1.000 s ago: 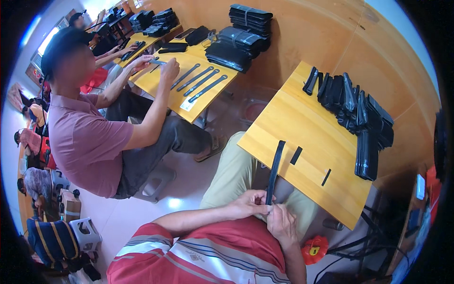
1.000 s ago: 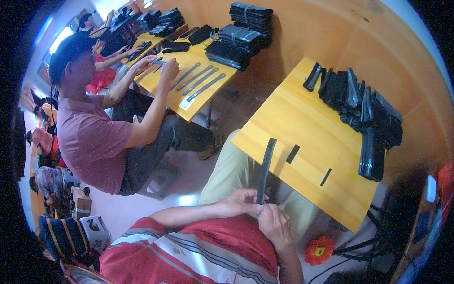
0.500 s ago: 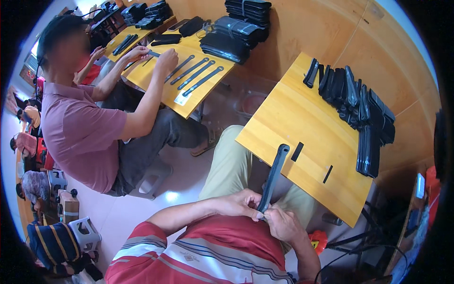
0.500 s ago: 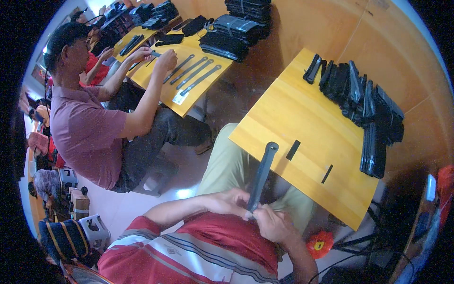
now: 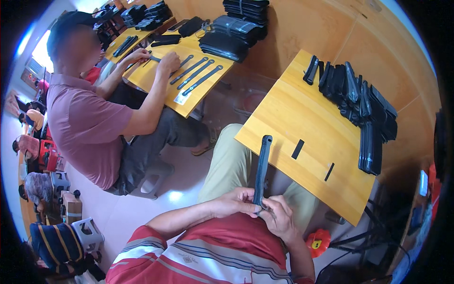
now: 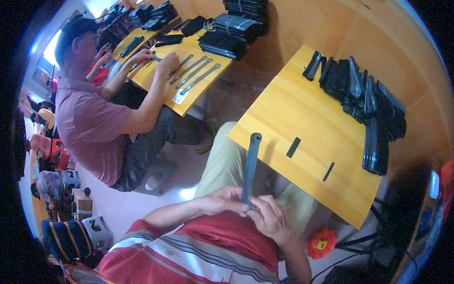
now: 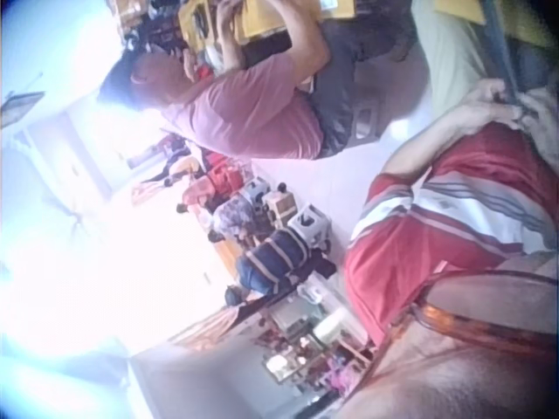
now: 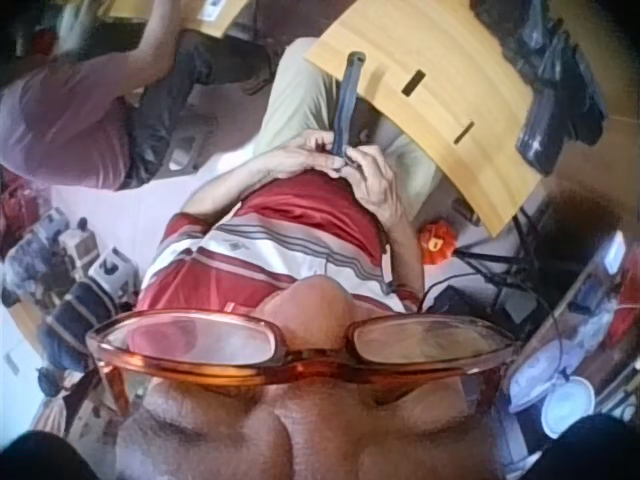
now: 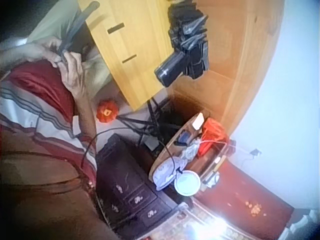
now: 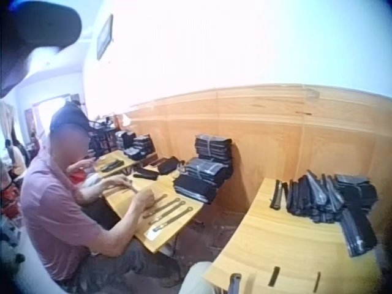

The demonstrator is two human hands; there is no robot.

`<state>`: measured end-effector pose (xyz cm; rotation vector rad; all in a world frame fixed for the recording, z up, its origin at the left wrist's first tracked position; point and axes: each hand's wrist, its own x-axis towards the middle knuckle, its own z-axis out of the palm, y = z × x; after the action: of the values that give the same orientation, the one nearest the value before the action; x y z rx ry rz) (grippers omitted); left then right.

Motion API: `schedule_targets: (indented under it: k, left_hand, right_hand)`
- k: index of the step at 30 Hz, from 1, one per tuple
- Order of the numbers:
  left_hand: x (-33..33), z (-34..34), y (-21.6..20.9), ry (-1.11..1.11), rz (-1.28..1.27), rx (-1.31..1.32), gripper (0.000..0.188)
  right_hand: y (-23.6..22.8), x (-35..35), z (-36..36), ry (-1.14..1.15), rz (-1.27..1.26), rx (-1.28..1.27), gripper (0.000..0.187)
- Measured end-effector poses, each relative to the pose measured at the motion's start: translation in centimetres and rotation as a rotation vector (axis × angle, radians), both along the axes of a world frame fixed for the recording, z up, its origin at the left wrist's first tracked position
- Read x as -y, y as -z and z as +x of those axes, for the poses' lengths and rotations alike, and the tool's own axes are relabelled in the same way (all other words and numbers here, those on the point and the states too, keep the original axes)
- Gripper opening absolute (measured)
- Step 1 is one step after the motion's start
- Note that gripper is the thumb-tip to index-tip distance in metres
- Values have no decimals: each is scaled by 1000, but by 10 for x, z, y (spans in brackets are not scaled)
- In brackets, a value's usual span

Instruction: The person is aligning small black textile straps and inserting them into a black textile pouch or sleeve.

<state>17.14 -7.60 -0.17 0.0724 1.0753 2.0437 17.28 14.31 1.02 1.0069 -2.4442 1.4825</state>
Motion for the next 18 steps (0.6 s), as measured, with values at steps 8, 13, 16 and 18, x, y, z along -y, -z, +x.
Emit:
schedule_targets:
  k: [8, 13, 16, 18]
  left_hand:
    - [-5, 8, 1, -44, 72, 62, 24]
    - [-3, 10, 7, -71, -22, 3, 27]
    - [-5, 13, 0, -126, -7, 9, 24]
    - [-2, 14, 1, -93, 8, -30, 24]
  right_hand:
    - [15, 4, 13, 85, -166, 45, 18]
    - [12, 12, 11, 115, -165, 13, 13]
    - [10, 13, 11, 152, -217, 30, 12]
    - [1, 11, 9, 131, -226, 87, 12]
